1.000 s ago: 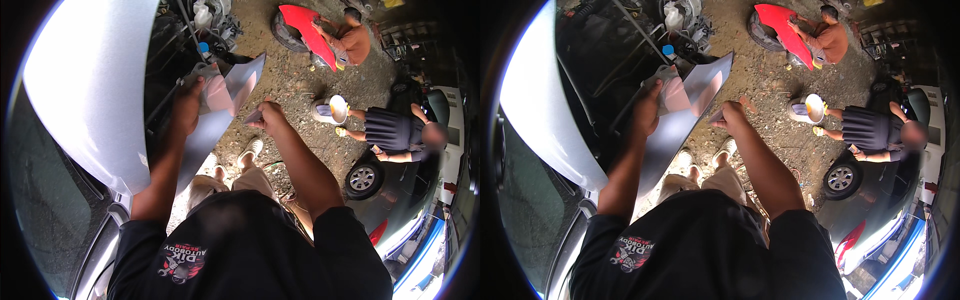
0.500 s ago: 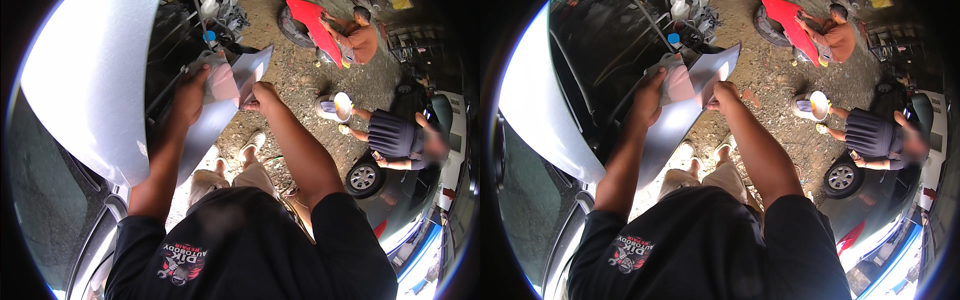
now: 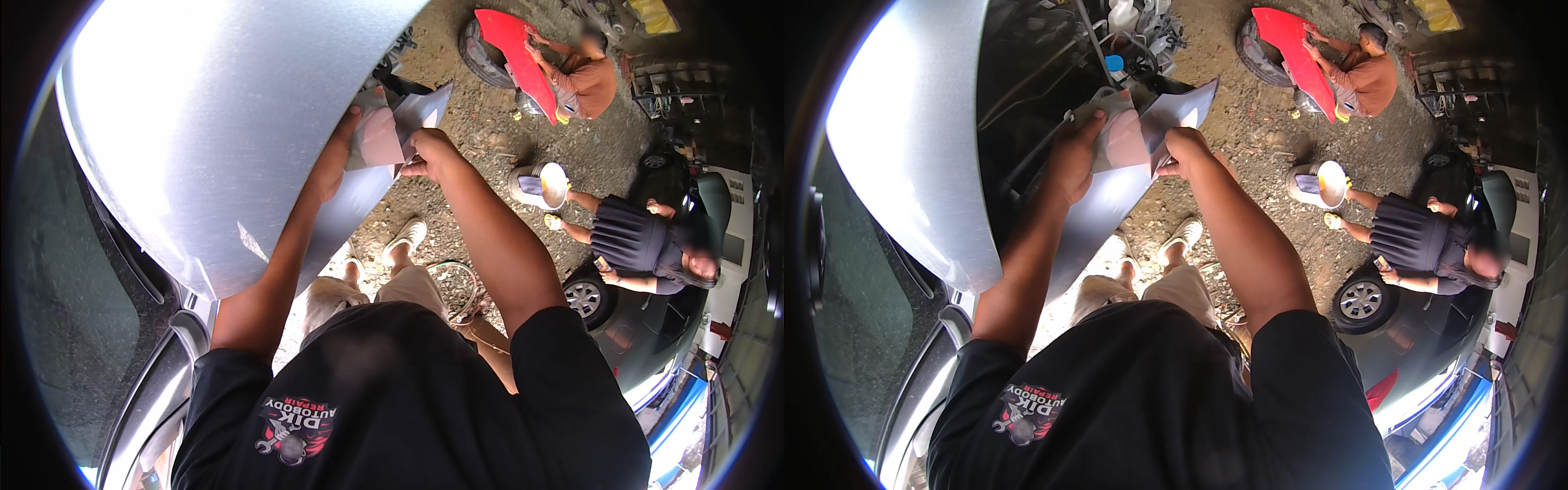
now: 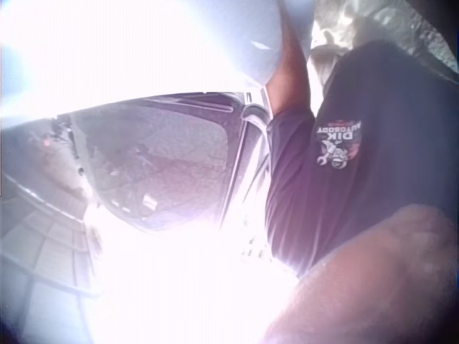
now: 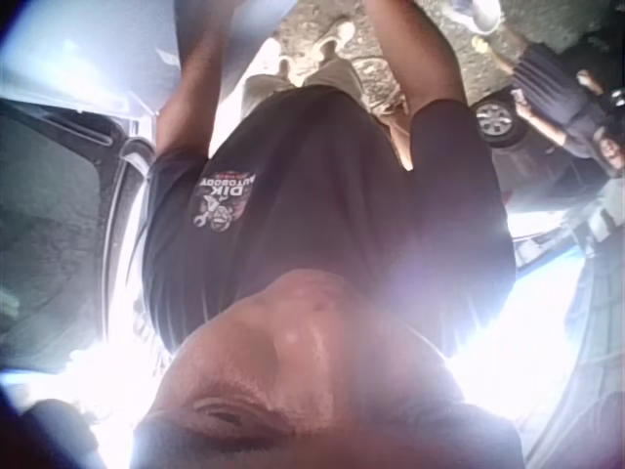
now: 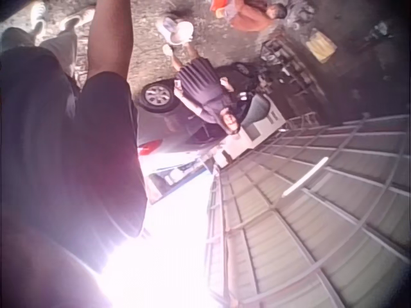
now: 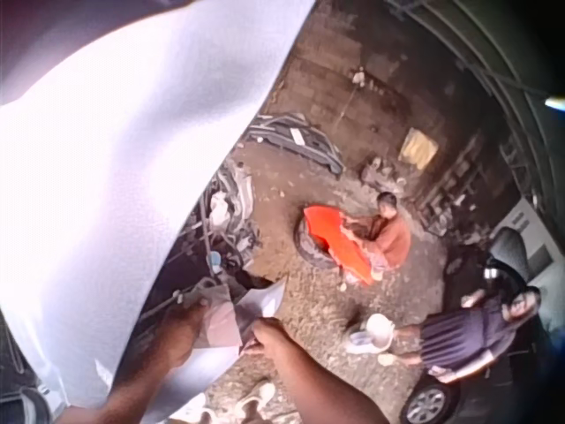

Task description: The person applies pink body filler to a car fender using a spreader, smoothing and shaping the material over the damaged area.

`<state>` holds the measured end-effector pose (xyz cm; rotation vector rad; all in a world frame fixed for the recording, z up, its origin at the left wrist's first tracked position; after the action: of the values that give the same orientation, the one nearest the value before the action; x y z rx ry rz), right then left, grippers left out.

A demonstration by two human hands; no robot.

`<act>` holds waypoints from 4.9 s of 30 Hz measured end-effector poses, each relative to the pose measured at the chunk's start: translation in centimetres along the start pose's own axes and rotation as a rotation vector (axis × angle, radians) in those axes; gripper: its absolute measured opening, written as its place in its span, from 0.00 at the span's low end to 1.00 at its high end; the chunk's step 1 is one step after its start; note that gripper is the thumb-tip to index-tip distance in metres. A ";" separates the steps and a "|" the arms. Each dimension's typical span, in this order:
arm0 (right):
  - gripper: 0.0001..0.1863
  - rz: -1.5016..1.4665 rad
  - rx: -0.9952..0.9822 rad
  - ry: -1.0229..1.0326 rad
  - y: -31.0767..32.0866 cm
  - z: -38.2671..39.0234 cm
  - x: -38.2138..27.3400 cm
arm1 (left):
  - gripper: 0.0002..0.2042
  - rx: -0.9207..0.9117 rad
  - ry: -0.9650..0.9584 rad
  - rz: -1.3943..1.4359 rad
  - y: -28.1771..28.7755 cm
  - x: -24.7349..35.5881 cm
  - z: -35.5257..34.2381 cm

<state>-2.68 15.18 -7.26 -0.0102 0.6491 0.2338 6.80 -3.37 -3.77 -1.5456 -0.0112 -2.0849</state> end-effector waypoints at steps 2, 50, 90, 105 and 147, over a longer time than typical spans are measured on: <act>0.17 -0.005 0.010 -0.006 0.3 0.0 -0.5 | 0.18 -0.019 -0.004 -0.007 -0.6 0.2 0.3; 0.20 -0.074 0.027 -0.027 4.1 -3.9 -0.2 | 0.20 -0.125 0.097 0.152 0.0 1.5 0.9; 0.32 0.564 0.069 1.575 8.2 20.7 2.7 | 0.27 -0.439 0.364 0.367 -11.2 2.0 5.9; 0.34 0.232 0.327 0.911 9.3 -1.1 7.6 | 0.19 -0.194 0.045 0.145 -2.8 6.1 4.7; 0.46 0.324 0.140 0.955 -3.2 9.5 15.5 | 0.23 -0.442 0.074 0.155 2.1 3.4 2.8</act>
<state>15.65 16.18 -9.20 0.1260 1.6224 0.5031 9.52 -5.71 -0.40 -1.6479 0.6139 -2.1094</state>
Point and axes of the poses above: each hand's wrist, its own z-axis away from the middle knuckle, its own y-axis out of the back of the hand, x = y × z, the point moved 1 cm from there along -z, towards the middle knuckle, and after that the axes turned 8 degrees about -z, right-handed, at the moved point
